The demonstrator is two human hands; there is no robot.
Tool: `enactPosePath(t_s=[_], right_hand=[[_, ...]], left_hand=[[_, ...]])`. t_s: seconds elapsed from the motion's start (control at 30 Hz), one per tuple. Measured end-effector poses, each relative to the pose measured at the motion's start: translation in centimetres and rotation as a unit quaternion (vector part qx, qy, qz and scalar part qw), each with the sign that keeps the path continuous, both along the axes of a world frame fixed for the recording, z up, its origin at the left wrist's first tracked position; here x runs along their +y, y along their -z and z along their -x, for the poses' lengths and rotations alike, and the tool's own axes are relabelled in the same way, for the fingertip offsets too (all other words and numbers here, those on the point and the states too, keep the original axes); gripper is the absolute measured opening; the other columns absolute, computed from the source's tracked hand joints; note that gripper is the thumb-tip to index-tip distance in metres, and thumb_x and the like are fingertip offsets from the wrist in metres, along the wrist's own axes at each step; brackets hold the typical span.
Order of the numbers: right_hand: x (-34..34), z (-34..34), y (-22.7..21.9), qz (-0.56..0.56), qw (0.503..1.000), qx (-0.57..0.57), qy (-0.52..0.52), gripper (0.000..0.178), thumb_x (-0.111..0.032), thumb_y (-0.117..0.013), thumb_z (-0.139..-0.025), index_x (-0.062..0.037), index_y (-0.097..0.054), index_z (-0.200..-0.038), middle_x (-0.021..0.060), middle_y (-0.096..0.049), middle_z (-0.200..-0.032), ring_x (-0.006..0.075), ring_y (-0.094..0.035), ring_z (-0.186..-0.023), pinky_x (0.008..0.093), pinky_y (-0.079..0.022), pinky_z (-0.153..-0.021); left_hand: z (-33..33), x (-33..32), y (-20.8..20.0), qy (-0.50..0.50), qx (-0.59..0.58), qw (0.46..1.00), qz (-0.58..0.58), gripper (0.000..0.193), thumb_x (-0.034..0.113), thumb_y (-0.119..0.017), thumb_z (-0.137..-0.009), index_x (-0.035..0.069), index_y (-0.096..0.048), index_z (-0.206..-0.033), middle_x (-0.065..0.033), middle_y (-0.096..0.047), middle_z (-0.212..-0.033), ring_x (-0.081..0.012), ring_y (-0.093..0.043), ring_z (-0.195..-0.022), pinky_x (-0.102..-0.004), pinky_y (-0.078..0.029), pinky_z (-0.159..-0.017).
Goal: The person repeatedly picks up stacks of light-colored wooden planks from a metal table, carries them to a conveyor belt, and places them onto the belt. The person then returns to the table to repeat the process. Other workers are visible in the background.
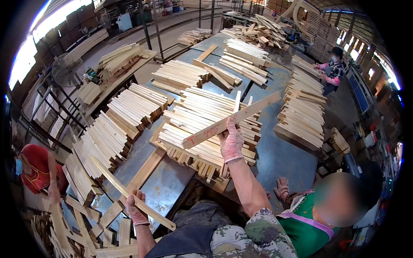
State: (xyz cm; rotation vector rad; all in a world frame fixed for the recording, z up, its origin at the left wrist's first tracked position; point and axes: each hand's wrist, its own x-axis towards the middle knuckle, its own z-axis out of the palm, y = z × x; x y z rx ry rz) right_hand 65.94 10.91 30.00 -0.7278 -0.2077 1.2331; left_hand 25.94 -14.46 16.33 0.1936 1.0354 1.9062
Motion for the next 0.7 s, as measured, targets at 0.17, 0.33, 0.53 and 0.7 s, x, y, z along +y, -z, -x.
enactPosePath(t_s=[0.17,0.33,0.53,0.7], right_hand=[[1.3,0.9,0.8,0.006,1.000,0.004,-0.014,0.030,-0.024,-0.081,-0.098,-0.0126,-0.063,-0.120,0.0038,-0.071,-0.109,0.0192,-0.072,-0.098,0.0347,-0.067,-0.082],[1.9,1.3,0.8,-0.007,1.000,0.013,-0.023,0.030,-0.021,-0.081,-0.099,-0.0120,-0.062,-0.120,0.0037,-0.072,-0.108,0.0196,-0.073,-0.098,0.0348,-0.067,-0.083],[3.0,0.9,0.7,-0.005,0.999,0.009,-0.045,0.025,-0.012,-0.072,-0.103,-0.0098,-0.061,-0.125,0.0070,-0.072,-0.113,0.0220,-0.074,-0.102,0.0375,-0.066,-0.086],[3.5,0.1,1.6,-0.024,0.997,0.008,-0.074,0.024,-0.006,-0.067,-0.105,-0.0092,-0.061,-0.128,0.0081,-0.073,-0.114,0.0225,-0.075,-0.101,0.0365,-0.068,-0.084]], left_hand=[[-0.3,-0.4,-0.7,-0.028,-0.018,0.999,0.016,0.076,0.026,-0.084,-0.091,0.010,-0.042,-0.152,-0.0109,-0.068,-0.124,-0.0256,-0.072,-0.102,-0.0437,-0.062,-0.095],[-0.5,-0.3,-0.6,-0.035,-0.007,0.999,0.025,0.076,0.026,-0.081,-0.094,0.010,-0.039,-0.155,-0.0120,-0.068,-0.125,-0.0266,-0.073,-0.106,-0.0431,-0.063,-0.095],[-0.9,0.5,0.2,-0.033,-0.010,0.999,0.025,0.071,0.025,-0.080,-0.095,0.009,-0.042,-0.153,-0.0123,-0.068,-0.126,-0.0263,-0.073,-0.104,-0.0435,-0.063,-0.094],[-1.5,1.2,0.5,-0.032,0.004,0.999,0.030,0.056,0.032,-0.085,-0.092,0.000,-0.061,-0.131,-0.0147,-0.070,-0.126,-0.0276,-0.073,-0.109,-0.0467,-0.061,-0.101]])
